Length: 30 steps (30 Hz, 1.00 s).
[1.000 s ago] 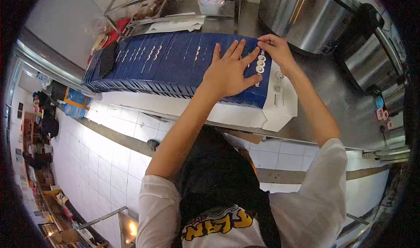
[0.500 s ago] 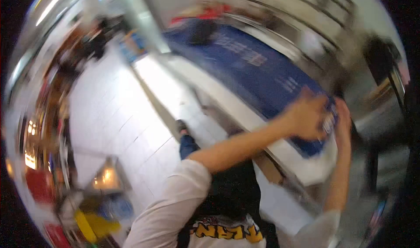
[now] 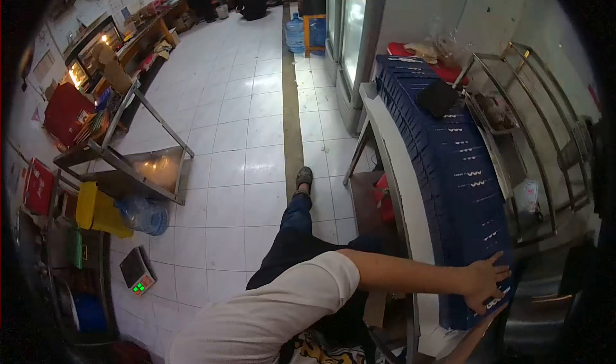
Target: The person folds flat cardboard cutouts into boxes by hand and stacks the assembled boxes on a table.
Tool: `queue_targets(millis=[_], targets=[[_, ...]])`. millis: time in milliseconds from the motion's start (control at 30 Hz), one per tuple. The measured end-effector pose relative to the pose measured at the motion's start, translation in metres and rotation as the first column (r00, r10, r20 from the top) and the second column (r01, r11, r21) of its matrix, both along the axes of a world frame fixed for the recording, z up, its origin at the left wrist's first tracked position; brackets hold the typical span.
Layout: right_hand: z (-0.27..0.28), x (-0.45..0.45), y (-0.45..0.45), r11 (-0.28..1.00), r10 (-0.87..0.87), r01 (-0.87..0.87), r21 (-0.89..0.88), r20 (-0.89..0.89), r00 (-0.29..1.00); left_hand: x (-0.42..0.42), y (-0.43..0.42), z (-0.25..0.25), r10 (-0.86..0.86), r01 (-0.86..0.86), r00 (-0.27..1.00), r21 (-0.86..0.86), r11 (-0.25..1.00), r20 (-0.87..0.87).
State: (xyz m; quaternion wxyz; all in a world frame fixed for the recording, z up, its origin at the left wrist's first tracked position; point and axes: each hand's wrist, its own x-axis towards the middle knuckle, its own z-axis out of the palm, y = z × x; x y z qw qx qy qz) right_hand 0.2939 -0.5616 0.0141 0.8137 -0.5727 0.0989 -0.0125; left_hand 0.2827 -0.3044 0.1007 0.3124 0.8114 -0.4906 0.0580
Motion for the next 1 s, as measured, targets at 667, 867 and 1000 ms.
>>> queue_targets(millis=[667, 867, 1000], targets=[[0.029, -0.007, 0.053, 0.911, -0.319, 0.340, -0.231, 0.127, 0.939, -0.004, 0.016, 0.016, 0.041, -0.039, 0.991, -0.013, 0.999, 0.129], [0.035, -0.009, 0.048, 0.927, -0.185, 0.233, -0.293, 0.182, 0.966, -0.006, 0.014, 0.022, 0.098, -0.106, 0.981, 0.042, 0.993, 0.165], [0.015, 0.003, 0.055, 0.991, -0.128, 0.132, -0.003, 0.229, 0.965, -0.006, 0.011, 0.017, 0.098, -0.109, 0.976, 0.051, 0.993, 0.193]])
